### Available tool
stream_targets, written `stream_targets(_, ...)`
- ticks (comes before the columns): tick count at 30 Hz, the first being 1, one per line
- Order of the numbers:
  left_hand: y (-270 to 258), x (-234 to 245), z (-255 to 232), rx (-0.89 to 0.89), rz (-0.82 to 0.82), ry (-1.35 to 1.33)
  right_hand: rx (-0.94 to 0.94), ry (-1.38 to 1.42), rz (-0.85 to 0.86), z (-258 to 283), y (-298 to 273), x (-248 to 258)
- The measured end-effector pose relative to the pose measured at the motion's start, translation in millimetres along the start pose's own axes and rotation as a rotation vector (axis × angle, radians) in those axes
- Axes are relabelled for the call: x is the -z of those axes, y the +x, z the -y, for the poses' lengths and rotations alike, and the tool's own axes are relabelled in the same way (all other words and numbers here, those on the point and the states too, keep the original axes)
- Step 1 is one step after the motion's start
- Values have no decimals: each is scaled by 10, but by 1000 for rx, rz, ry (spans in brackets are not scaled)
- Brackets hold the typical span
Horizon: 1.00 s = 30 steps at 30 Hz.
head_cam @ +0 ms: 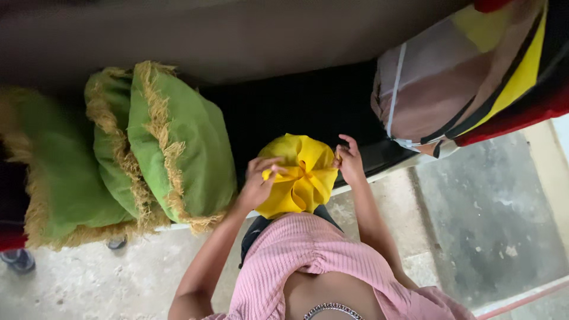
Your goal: The person loads items into the open trunk of a car. They place a yellow drawstring bag, a tote bag, two helmets, a basket of toys, a box of toys, and a red ride-on toy car into the trunk.
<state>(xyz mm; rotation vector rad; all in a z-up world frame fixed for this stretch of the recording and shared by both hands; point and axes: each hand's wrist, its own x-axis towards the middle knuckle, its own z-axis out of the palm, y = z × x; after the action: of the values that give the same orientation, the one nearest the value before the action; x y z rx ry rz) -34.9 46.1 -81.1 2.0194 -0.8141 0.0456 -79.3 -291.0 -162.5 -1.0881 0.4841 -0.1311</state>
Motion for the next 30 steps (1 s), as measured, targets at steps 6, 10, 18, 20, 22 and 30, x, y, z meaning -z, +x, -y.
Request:
stream_targets(6, 404, -282, -161, 519, 258, -167, 313, -639, 108, 516, -369, -563)
stream_targets(10, 547, -438, -231, 366, 223, -197, 271, -679, 212, 818, -639, -943)
stream_targets(18, 558, -655, -141, 345, 516, 208, 589, -859, 295, 1017, -894, -1525)
stream_targets(20, 568, -690, -74, 392, 470, 106, 812, -1048, 236, 1065, -814, -1486)
stream_targets(22, 555, -707, -1, 414, 427, 39, 786, -1091, 264, 1056, -773, -1394)
stream_targets(30, 632, -607, 185, 465, 443, -176, 329, -1139, 239, 626, -515, -1064)
